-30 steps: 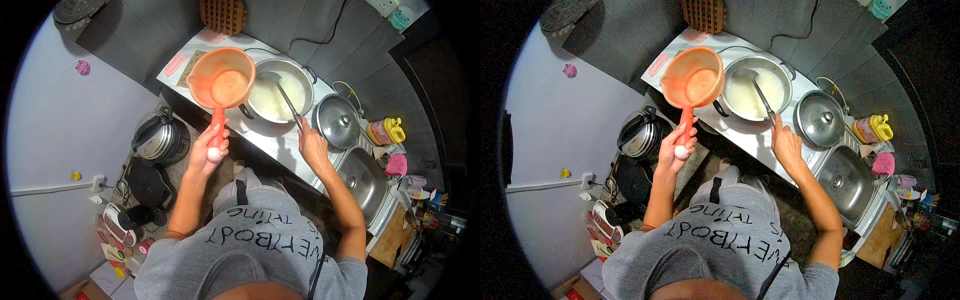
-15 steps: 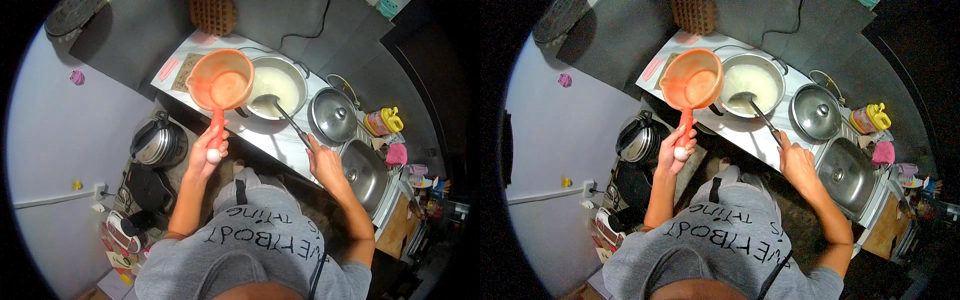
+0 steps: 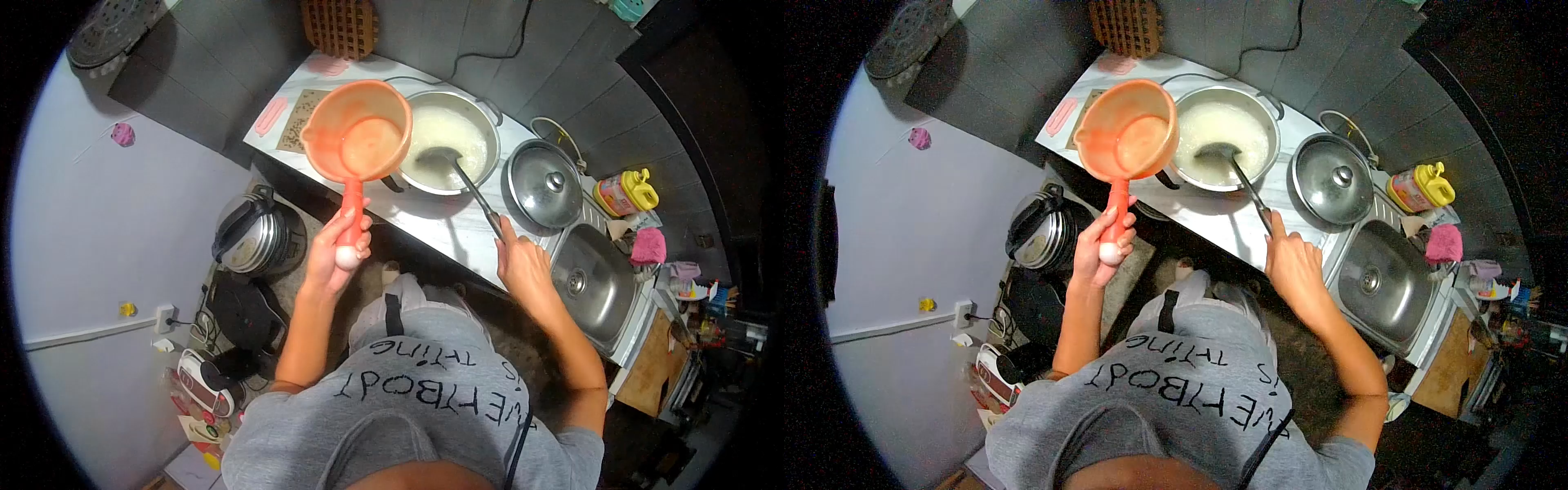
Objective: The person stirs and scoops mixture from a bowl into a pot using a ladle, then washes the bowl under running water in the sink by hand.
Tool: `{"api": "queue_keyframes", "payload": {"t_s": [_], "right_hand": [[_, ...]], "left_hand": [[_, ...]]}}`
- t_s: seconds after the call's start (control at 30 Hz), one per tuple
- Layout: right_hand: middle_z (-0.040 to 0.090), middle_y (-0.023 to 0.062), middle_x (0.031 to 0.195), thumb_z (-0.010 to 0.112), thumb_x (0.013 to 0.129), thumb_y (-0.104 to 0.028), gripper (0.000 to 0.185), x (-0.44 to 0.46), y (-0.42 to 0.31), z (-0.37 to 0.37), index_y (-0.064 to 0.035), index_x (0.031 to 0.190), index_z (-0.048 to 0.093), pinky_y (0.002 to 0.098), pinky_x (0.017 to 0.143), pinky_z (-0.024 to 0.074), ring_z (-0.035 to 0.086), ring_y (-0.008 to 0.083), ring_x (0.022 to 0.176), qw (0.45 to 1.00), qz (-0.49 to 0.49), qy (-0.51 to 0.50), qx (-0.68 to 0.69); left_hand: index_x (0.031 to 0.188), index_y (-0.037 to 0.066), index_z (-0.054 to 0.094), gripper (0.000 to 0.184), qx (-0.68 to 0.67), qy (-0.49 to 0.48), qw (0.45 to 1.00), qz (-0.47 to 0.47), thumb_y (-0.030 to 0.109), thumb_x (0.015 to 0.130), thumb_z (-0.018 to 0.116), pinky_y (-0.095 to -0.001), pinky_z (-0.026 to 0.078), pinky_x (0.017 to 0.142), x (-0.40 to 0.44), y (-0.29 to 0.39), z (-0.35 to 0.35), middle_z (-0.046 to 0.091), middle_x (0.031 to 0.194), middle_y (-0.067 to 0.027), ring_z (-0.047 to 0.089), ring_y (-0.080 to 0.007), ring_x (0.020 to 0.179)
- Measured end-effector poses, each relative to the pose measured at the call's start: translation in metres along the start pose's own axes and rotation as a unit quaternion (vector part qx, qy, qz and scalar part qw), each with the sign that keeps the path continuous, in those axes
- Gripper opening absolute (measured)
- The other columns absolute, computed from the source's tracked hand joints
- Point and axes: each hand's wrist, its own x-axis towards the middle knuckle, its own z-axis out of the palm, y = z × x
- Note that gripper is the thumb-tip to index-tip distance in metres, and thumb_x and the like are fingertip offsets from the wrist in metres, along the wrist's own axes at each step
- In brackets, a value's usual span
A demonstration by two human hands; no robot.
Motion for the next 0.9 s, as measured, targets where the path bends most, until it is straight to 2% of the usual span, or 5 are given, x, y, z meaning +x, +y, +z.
{"api": "queue_keyframes", "payload": {"t_s": [0.7,0.77,0.83,0.87,0.9], "right_hand": [[0.06,0.0292,0.074,0.049,0.089,-0.017,0.034,0.044,0.043,0.018,-0.0004,0.119,0.052,0.0559,0.066,0.046,0.059,0.0482,0.071,0.986,0.024,0.075,0.146],[0.06,0.0235,0.064,0.05,0.091,-0.02,0.033,0.042,0.046,0.008,0.0006,0.117,0.053,0.0488,0.053,0.0486,0.062,0.039,0.058,0.983,-0.047,0.131,0.124],[0.055,0.0126,0.055,0.049,0.093,-0.025,0.034,0.038,0.044,-0.016,0.0015,0.114,0.053,0.0367,0.038,0.0441,0.056,0.0222,0.043,0.915,0.176,-0.134,0.337],[0.047,0.0036,0.054,0.048,0.094,-0.03,0.037,0.039,0.047,-0.012,0.0025,0.113,0.052,0.0256,0.031,0.0347,0.044,0.0091,0.036,0.882,0.207,-0.158,0.392],[0.047,0.0036,0.054,0.048,0.094,-0.03,0.037,0.041,0.049,-0.013,0.0025,0.113,0.052,0.0256,0.031,0.0347,0.044,0.0091,0.036,0.883,0.208,-0.156,0.392]], "left_hand": [[0.126,0.002,0.041,0.038,0.032,0.017,0.999,0.006,0.019,0.093,0.05,-0.0241,0.043,0.049,-0.003,0.001,-0.005,0.052,0.085,-0.0067,0.051,-0.0121,0.058],[0.126,0.003,0.041,0.038,0.04,0.018,0.999,0.007,0.019,0.093,0.051,-0.0241,0.044,0.049,-0.003,0.0,-0.005,0.052,0.085,-0.0068,0.051,-0.0121,0.058],[0.126,0.003,0.042,0.038,0.07,0.029,0.997,0.016,0.019,0.092,0.052,-0.024,0.044,0.048,-0.003,-0.002,-0.005,0.053,0.084,-0.0066,0.052,-0.012,0.057],[0.126,0.003,0.042,0.038,0.069,0.028,0.997,0.015,0.019,0.092,0.052,-0.024,0.044,0.048,-0.003,-0.002,-0.005,0.053,0.084,-0.0066,0.052,-0.012,0.057],[0.126,0.002,0.041,0.039,0.08,0.035,0.996,0.021,0.019,0.093,0.051,-0.0237,0.043,0.048,-0.004,-0.003,-0.004,0.052,0.084,-0.0063,0.051,-0.0115,0.056]]}}
